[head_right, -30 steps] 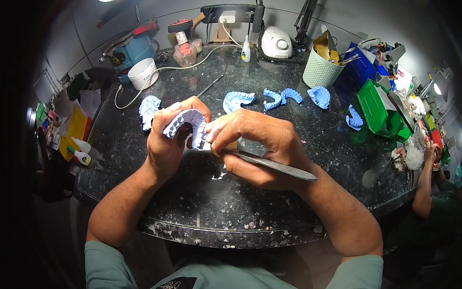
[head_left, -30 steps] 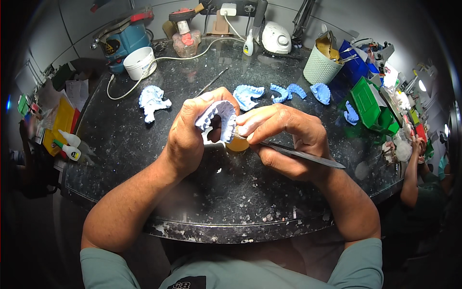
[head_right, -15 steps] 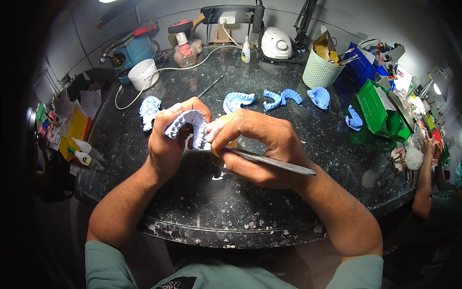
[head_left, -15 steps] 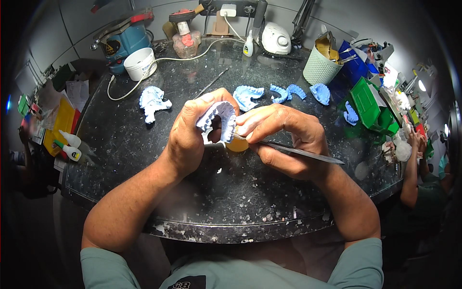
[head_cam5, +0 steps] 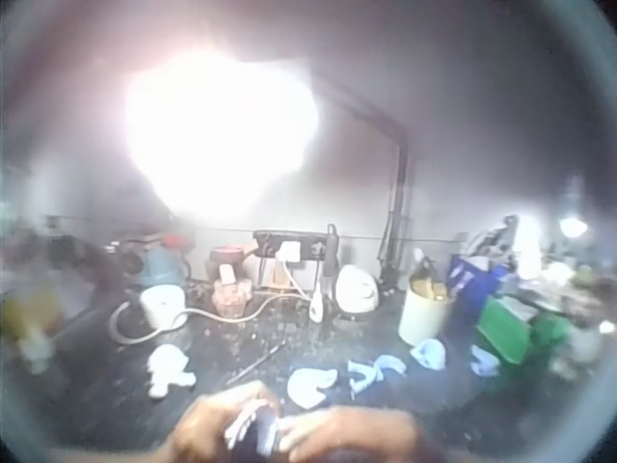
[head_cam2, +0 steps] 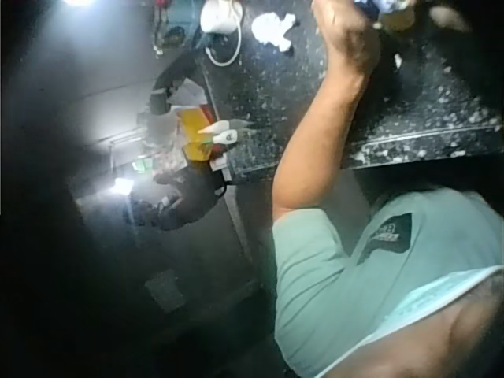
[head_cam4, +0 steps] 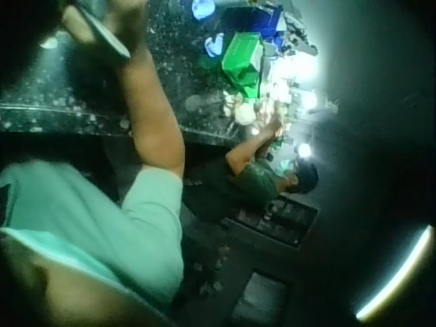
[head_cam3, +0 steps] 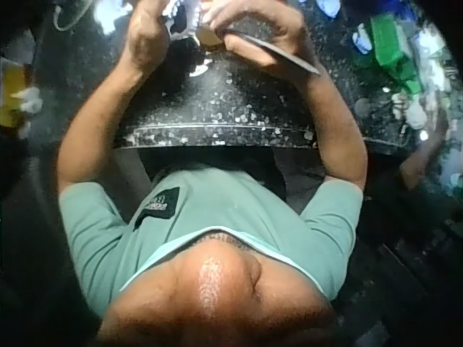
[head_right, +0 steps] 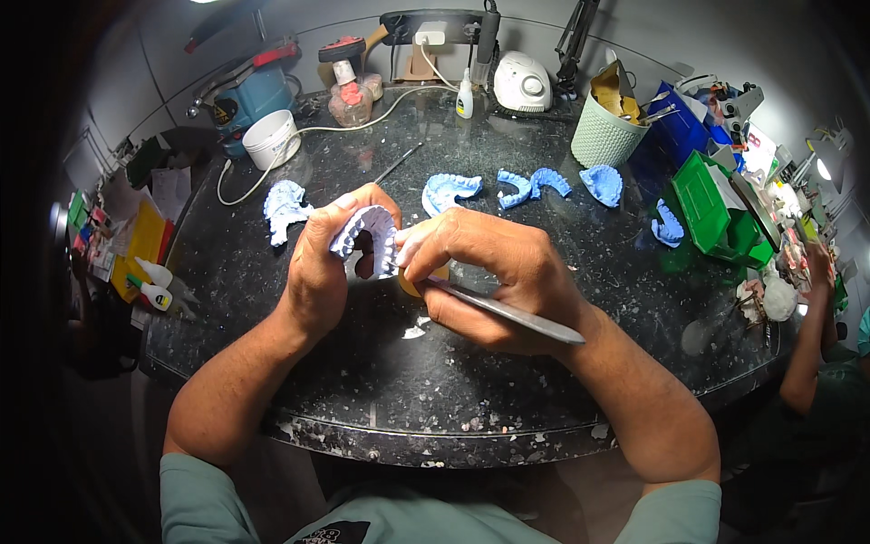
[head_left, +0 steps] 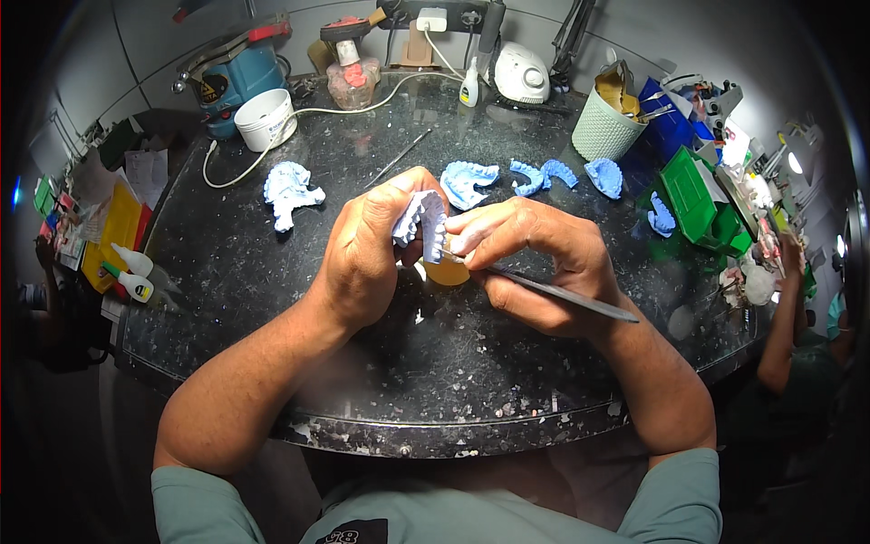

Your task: Trimming a dental impression model using a scraper tool.

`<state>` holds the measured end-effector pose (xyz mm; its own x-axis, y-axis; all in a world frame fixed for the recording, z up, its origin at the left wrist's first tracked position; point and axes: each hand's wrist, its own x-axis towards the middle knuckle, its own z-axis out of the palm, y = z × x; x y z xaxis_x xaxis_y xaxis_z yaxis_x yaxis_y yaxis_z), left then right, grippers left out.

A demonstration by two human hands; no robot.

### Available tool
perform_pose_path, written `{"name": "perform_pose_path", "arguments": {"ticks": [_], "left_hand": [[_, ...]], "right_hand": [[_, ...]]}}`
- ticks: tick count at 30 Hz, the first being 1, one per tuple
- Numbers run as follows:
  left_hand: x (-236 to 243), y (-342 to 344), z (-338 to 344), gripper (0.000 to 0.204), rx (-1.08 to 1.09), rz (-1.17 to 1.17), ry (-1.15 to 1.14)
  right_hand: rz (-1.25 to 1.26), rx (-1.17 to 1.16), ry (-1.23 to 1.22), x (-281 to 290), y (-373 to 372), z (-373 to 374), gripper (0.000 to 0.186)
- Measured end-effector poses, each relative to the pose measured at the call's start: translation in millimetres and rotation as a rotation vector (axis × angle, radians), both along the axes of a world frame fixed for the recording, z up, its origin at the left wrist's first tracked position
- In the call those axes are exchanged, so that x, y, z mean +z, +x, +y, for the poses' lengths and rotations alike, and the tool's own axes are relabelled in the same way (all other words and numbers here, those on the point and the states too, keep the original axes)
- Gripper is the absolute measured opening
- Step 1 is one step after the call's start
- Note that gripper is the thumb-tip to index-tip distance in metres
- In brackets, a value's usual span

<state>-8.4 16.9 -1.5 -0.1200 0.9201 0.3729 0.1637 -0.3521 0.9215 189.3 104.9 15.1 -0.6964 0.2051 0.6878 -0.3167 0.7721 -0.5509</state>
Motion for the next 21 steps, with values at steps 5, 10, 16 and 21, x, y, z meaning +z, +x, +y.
{"name": "perform_pose_path", "arguments": {"ticks": [5, 10, 16, 21], "left_hand": [[5.7, -0.4, -2.5, 0.057, 0.018, 0.059, -0.044], [2.4, -2.1, -0.7, 0.058, 0.008, 0.023, -0.027], [2.6, -2.6, 0.4, 0.057, -0.072, -0.143, -0.155], [2.3, -6.4, 1.2, 0.056, -0.066, -0.094, -0.194]], "right_hand": [[0.027, 0.002, -0.004, -0.9, -0.9, -0.3, 0.020], [0.023, 0.043, 0.032, -0.3, -1.4, 1.6, 0.021], [0.019, -0.013, -0.020, 0.3, 0.8, -0.8, 0.025], [0.019, 0.013, 0.034, -0.2, 0.0, 0.8, 0.027]]}}
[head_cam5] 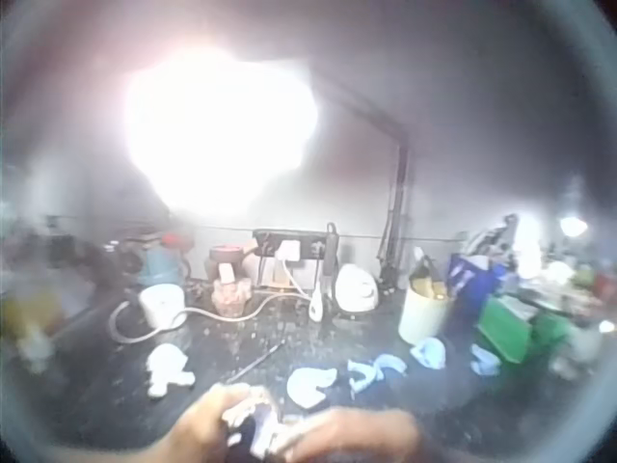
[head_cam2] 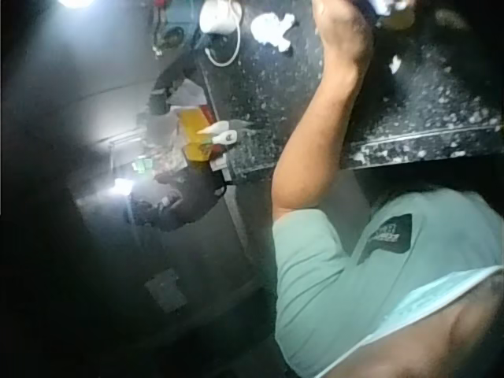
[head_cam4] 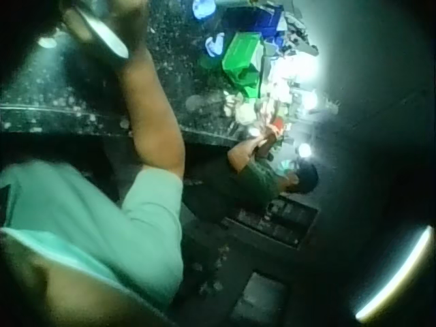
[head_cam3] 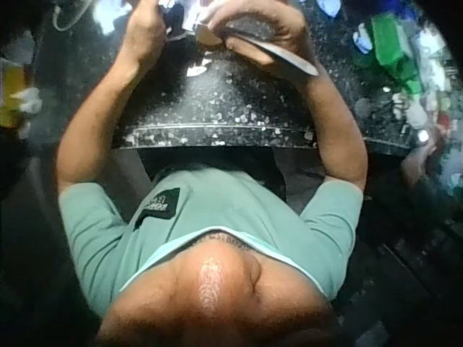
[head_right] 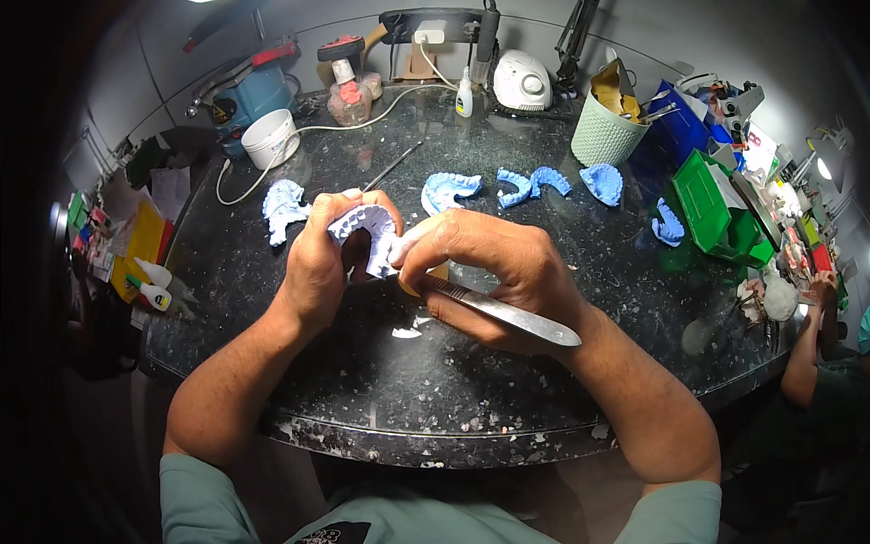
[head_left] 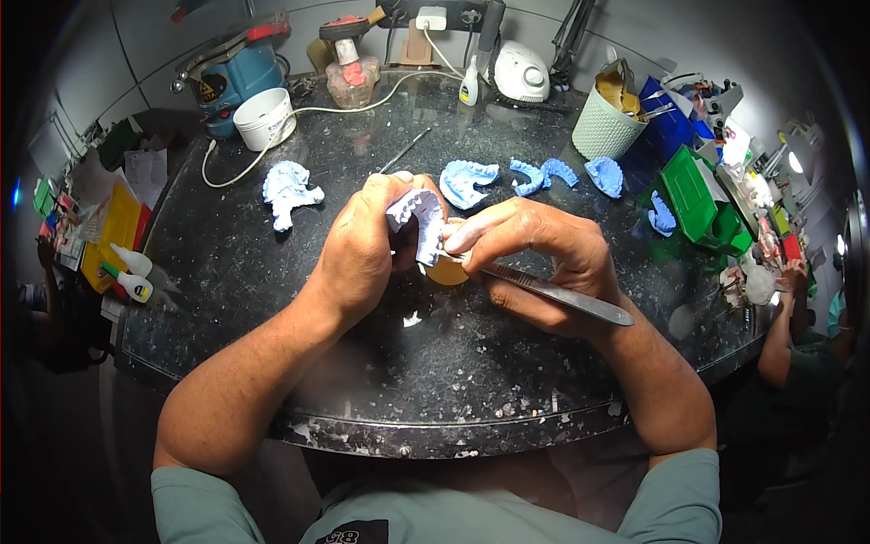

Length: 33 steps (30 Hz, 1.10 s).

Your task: Trimming a dental impression model using a scraper tool.

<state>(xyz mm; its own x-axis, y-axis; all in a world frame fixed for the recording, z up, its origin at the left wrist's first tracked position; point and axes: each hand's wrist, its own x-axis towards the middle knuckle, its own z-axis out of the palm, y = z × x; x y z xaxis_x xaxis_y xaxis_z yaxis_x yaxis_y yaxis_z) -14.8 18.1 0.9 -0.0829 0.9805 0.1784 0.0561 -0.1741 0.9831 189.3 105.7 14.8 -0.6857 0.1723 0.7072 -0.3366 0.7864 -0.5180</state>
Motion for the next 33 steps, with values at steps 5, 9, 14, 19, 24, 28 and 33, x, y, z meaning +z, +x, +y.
{"name": "perform_pose_path", "arguments": {"ticks": [5, 9, 14, 19, 24, 28, 33], "left_hand": [[0, 0, 1, 0.054, -0.008, -0.031, -0.056], [-1, 0, 1, 0.051, 0.008, -0.097, -0.100], [1, 1, 2, 0.050, 0.016, -0.110, -0.113], [4, 4, -1, 0.049, 0.075, -0.093, -0.132], [5, 3, -1, 0.045, 0.057, -0.057, -0.221], [3, 3, 0, 0.045, 0.074, -0.096, -0.232], [4, 3, 0, 0.045, 0.070, -0.092, -0.239]], "right_hand": [[-0.032, 0.015, -0.043, -1, 1, 1, 0.026], [-0.037, 0.023, -0.044, -1, 0, 2, 0.025], [-0.063, 0.046, -0.059, -1, 2, 4, 0.024], [-0.095, 0.059, -0.085, -1, 2, 5, 0.022], [-0.084, 0.076, -0.147, -3, 3, 5, 0.022], [-0.093, 0.069, -0.146, -3, 2, 4, 0.022], [-0.095, 0.074, -0.163, -3, 1, 4, 0.022]]}}
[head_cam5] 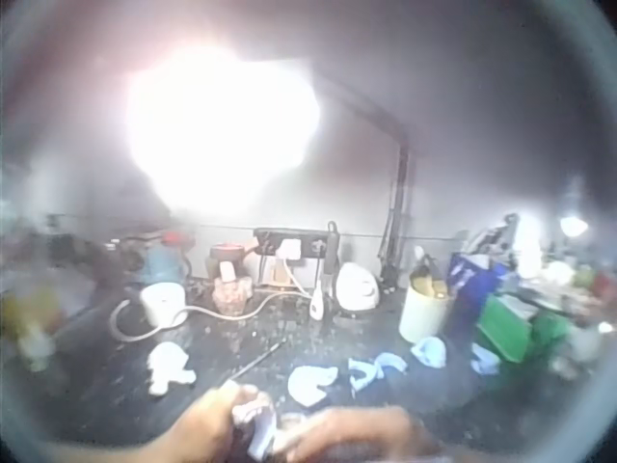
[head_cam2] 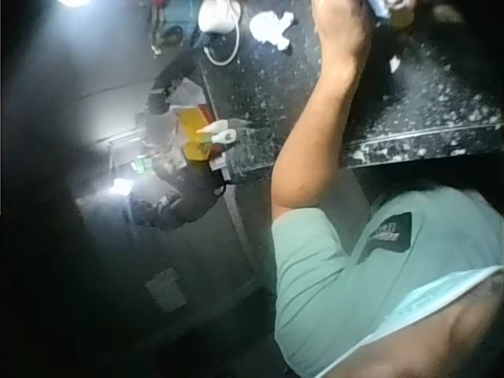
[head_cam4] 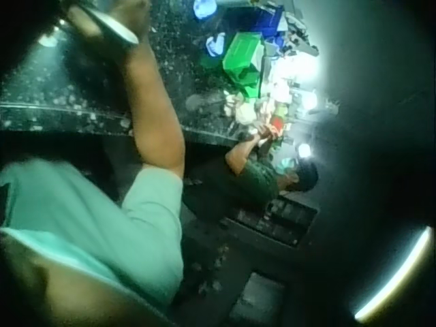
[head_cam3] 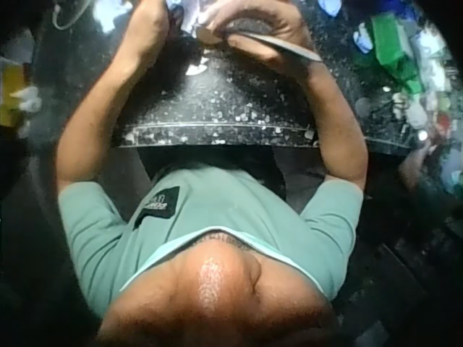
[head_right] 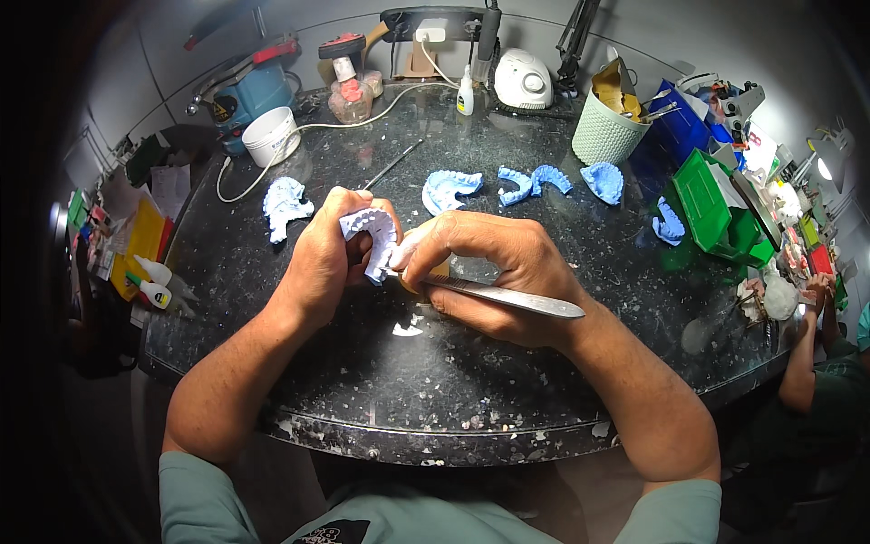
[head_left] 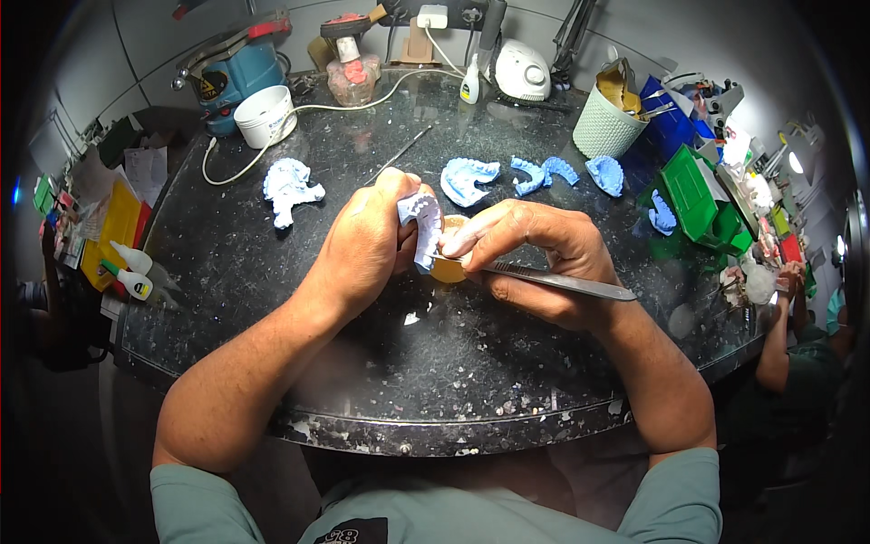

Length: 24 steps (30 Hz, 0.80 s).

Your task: Trimming a dental impression model using a scraper tool.

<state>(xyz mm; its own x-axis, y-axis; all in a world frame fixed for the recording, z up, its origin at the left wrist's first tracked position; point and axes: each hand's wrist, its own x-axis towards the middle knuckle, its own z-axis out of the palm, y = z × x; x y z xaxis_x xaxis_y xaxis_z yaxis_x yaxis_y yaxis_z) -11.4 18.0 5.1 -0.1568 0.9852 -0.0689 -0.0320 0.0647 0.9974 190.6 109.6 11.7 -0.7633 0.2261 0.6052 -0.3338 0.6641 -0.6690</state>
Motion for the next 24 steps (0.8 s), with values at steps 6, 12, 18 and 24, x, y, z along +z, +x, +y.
{"name": "perform_pose_path", "arguments": {"ticks": [6, 12, 18, 24], "left_hand": [[-1, -2, 0, 0.047, -0.016, 0.019, -0.002], [0, 2, 1, 0.048, 0.012, -0.003, -0.002], [-8, -4, 5, 0.053, 0.047, -0.053, 0.020], [-9, -6, 11, 0.059, -0.097, -0.609, 0.090]], "right_hand": [[-0.011, 0.003, 0.047, 1, 0, 1, 0.022], [0.007, 0.006, 0.052, 0, 0, 1, 0.023], [-0.011, 0.039, -0.061, 1, 0, -2, 0.020], [0.166, -0.225, -0.203, -3, 1, -3, 0.013]]}}
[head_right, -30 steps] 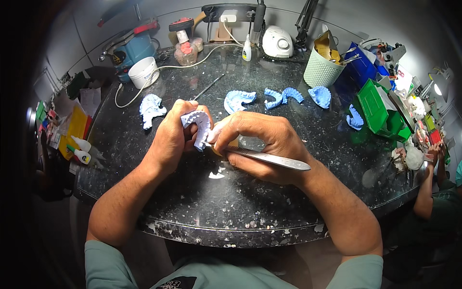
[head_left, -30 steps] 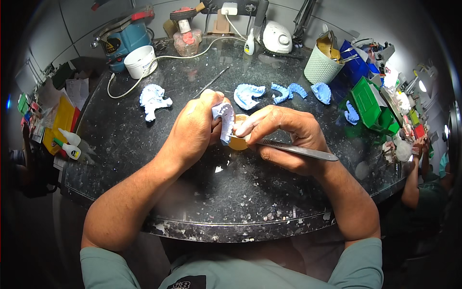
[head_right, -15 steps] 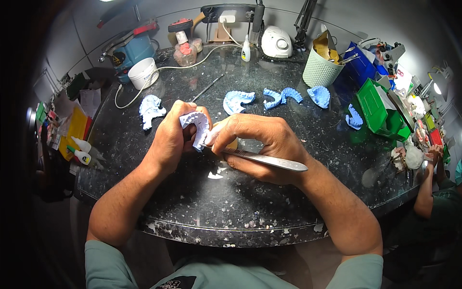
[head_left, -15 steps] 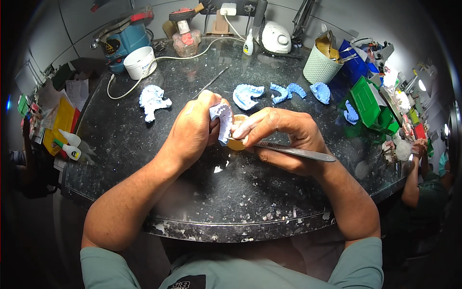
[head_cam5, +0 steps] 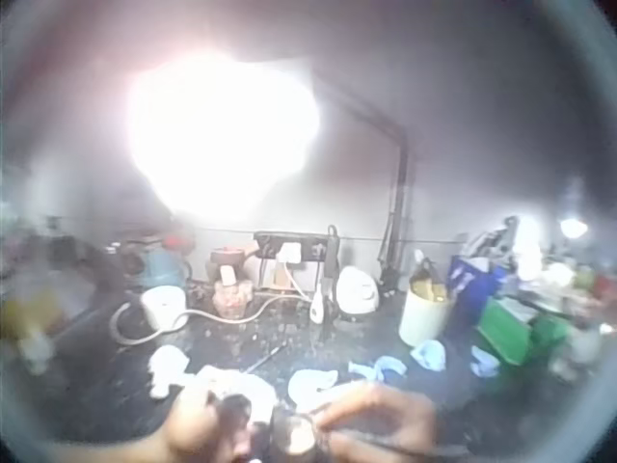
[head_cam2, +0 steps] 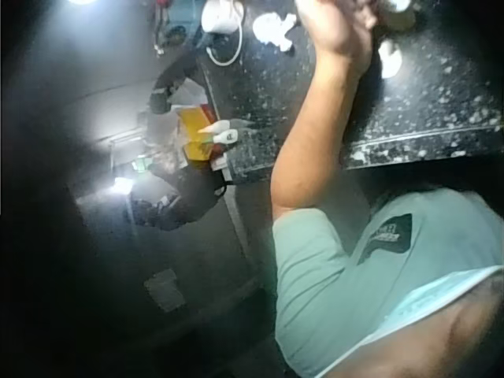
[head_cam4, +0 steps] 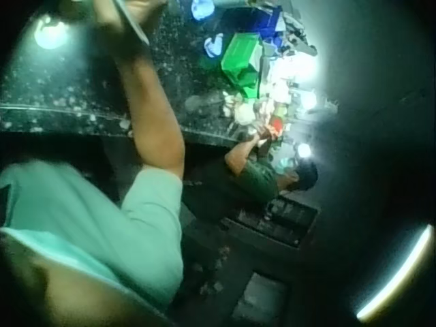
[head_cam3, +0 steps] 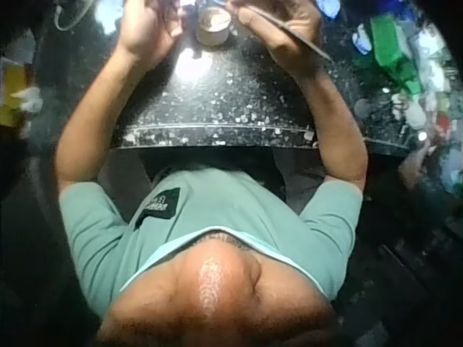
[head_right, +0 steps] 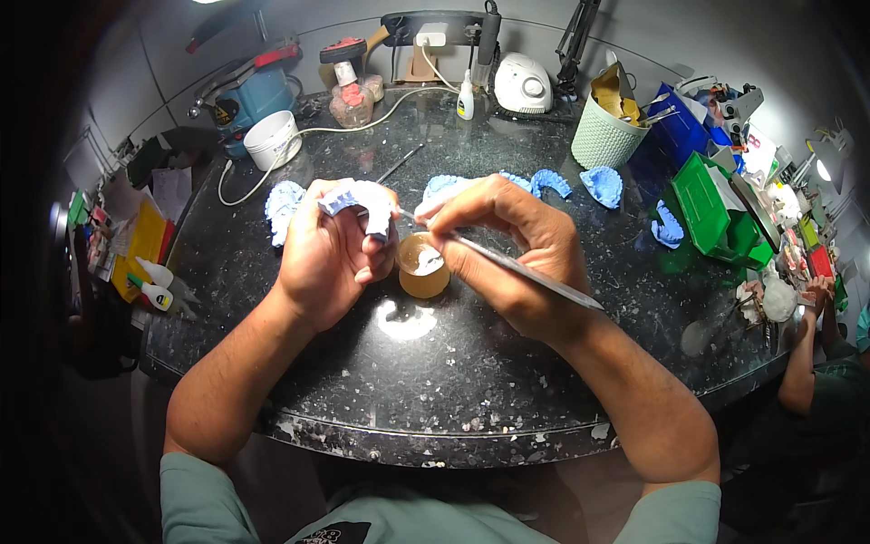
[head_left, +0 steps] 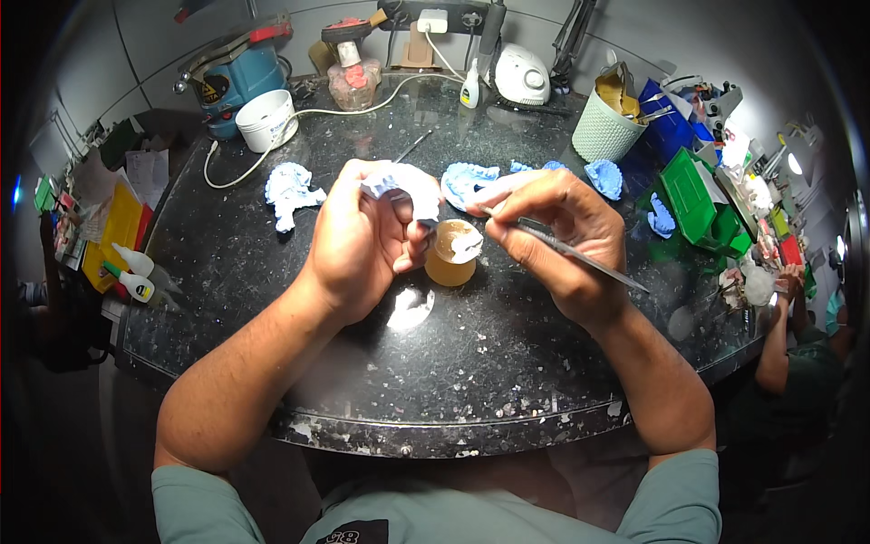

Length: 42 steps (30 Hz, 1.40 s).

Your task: Trimming a dental impression model using a scraper tool.

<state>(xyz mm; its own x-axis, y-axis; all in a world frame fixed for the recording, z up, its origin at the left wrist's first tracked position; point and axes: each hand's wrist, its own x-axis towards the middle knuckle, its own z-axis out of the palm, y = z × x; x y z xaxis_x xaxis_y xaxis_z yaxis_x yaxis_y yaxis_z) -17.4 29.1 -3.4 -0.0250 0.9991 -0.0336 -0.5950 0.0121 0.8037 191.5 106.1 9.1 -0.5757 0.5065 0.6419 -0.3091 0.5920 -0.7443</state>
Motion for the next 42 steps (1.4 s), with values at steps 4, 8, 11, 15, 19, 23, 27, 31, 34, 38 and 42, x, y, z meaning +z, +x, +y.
{"name": "perform_pose_path", "arguments": {"ticks": [4, 8, 11, 15, 19, 23, 27, 31, 34, 38, 42], "left_hand": [[1, -3, 0, 0.056, -0.001, -0.133, -0.055], [-2, -5, 3, 0.053, 0.045, 0.017, 0.073], [4, -1, -1, 0.051, 0.116, 0.124, 0.154], [8, 5, -4, 0.051, 0.120, 0.147, 0.192], [7, 5, -6, 0.052, 0.156, 0.234, 0.223], [6, 7, -10, 0.056, 0.190, 0.381, 0.272], [6, 13, -10, 0.060, 0.200, 0.443, 0.296], [10, 13, -14, 0.074, 0.177, 0.542, 0.289], [15, 11, -18, 0.085, 0.170, 0.631, 0.201], [14, 10, -21, 0.090, 0.163, 0.721, 0.190], [13, 9, -20, 0.093, 0.153, 0.795, 0.194]], "right_hand": [[-0.021, -0.060, -0.070, -1, -3, -3, 0.010], [-0.028, -0.079, -0.107, 0, -3, -5, 0.012], [-0.008, -0.061, -0.114, 1, -2, -7, 0.014], [0.050, -0.032, -0.095, 2, -2, -9, 0.014], [0.090, 0.003, -0.154, 7, -3, -14, 0.013], [0.084, 0.017, -0.089, 7, -1, -12, 0.018], [0.000, -0.063, 0.137, 9, 2, -10, 0.024], [-0.016, -0.095, 0.340, 11, -1, -8, 0.028], [-0.097, -0.022, 0.489, 17, 3, -9, 0.026], [-0.164, 0.080, 0.467, 16, 3, -9, 0.028], [-0.146, 0.031, 0.534, 12, 1, -8, 0.027]]}}
